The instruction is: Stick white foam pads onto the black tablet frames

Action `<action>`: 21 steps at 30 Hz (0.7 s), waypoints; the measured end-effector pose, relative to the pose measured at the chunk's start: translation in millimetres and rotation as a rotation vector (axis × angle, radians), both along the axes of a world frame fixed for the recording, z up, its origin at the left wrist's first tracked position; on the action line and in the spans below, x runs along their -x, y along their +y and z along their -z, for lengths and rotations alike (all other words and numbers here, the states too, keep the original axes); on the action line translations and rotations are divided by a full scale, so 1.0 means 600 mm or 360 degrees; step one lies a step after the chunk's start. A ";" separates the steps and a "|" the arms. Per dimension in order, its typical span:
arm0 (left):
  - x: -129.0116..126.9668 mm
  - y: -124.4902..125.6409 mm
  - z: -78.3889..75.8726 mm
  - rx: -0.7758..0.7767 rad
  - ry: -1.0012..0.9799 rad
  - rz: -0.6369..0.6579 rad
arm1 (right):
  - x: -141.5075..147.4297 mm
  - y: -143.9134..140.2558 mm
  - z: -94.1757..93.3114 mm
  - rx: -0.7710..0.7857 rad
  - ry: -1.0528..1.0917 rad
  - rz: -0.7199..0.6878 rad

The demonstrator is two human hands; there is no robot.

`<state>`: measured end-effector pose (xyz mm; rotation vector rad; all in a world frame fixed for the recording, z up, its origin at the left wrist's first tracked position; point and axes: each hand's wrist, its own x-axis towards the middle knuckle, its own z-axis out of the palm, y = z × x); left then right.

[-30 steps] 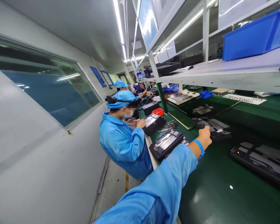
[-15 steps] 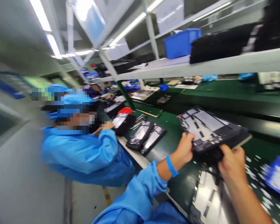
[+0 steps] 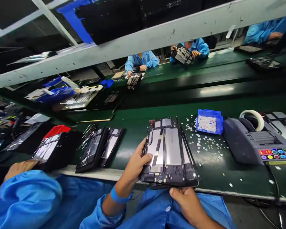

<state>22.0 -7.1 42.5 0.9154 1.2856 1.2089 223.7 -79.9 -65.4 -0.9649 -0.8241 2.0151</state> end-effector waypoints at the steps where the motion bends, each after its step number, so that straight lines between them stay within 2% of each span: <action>1: 0.009 -0.001 0.010 0.0067 0.0020 0.0105 | -0.015 -0.007 0.011 0.0015 -0.0051 -0.0269; 2: 0.018 -0.002 0.020 0.0109 0.0051 0.0173 | -0.032 -0.009 0.013 0.0001 -0.0121 -0.0522; 4: 0.032 -0.004 0.042 0.0106 0.0176 0.0219 | -0.070 -0.006 -0.008 -0.0156 -0.0315 -0.0895; 5: 0.037 -0.007 0.054 0.0073 0.0267 0.0219 | -0.092 -0.001 -0.027 -0.0289 -0.0410 -0.1033; 7: 0.045 -0.015 0.076 0.0004 0.0426 0.0220 | -0.137 0.011 -0.069 -0.0535 -0.0601 -0.1143; 8: 0.048 -0.019 0.086 -0.0016 0.0456 0.0206 | -0.158 0.019 -0.083 -0.0608 -0.0700 -0.1101; 9: 0.049 -0.023 0.096 -0.0017 0.0433 0.0161 | -0.177 0.031 -0.090 -0.0645 -0.0813 -0.0964; 10: 0.048 -0.027 0.105 0.0007 0.0357 0.0092 | -0.191 0.046 -0.088 -0.0664 -0.0939 -0.0726; 12: 0.043 -0.030 0.118 0.0116 0.0112 -0.0053 | -0.202 0.086 -0.061 -0.0711 -0.1141 -0.0118; 13: 0.038 -0.029 0.122 0.0172 -0.0013 -0.0094 | -0.196 0.108 -0.040 -0.0742 -0.1177 0.0128; 14: 0.033 -0.027 0.124 0.0208 -0.0118 -0.0095 | -0.185 0.129 -0.019 -0.0777 -0.1166 0.0278; 15: 0.028 -0.024 0.124 0.0221 -0.0191 -0.0053 | -0.169 0.145 -0.001 -0.0818 -0.1130 0.0327; 17: 0.018 -0.017 0.121 0.0185 -0.0243 0.0091 | -0.132 0.160 0.021 -0.0884 -0.0996 0.0271; 21: 0.006 -0.017 0.115 0.0111 -0.0206 0.0437 | -0.095 0.123 0.013 -0.0850 -0.0770 0.0085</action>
